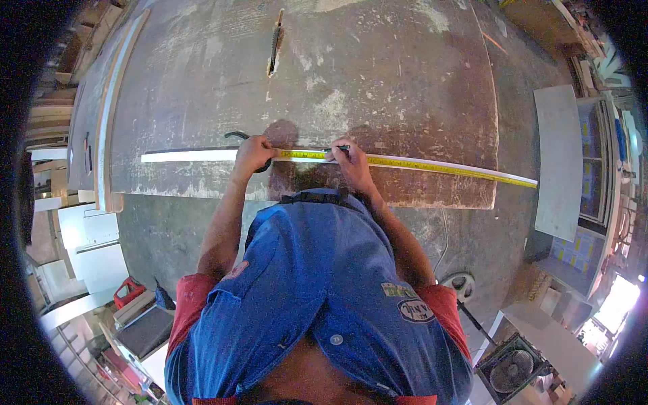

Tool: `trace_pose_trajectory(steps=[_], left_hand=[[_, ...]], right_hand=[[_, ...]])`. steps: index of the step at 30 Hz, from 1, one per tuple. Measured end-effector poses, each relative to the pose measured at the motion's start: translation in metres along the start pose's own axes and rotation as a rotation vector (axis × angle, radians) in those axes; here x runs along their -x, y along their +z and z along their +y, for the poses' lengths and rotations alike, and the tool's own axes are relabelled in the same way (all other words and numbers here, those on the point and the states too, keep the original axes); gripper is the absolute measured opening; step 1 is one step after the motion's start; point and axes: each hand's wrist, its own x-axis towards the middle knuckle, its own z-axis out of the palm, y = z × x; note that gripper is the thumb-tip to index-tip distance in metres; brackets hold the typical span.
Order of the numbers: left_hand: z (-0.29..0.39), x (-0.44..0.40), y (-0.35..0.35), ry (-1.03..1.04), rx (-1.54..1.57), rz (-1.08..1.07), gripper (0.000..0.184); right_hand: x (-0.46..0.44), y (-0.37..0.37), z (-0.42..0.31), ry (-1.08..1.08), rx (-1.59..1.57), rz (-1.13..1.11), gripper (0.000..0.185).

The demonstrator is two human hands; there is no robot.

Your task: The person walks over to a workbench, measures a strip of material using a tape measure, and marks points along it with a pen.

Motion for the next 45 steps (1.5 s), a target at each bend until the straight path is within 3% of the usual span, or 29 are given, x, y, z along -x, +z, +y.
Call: trace_pose_trajectory(steps=[6, 19, 25, 45], left_hand=[[0.006, 0.000, 0.009, 0.059, 0.051, -0.037, 0.035], [0.038, 0.005, 0.019, 0.006, 0.012, -0.007, 0.042], [0.039, 0.003, 0.017, -0.037, -0.042, -0.058, 0.042], [0.034, 0.001, 0.018, 0.018, 0.026, -0.048, 0.041]], right_hand=[[0.001, 0.001, 0.003, 0.027, -0.002, 0.014, 0.017], [-0.002, 0.002, 0.002, 0.019, -0.038, 0.021, 0.015], [-0.005, -0.007, -0.003, 0.033, -0.096, 0.124, 0.014], [-0.002, -0.006, -0.015, -0.085, 0.400, 0.150, 0.014]])
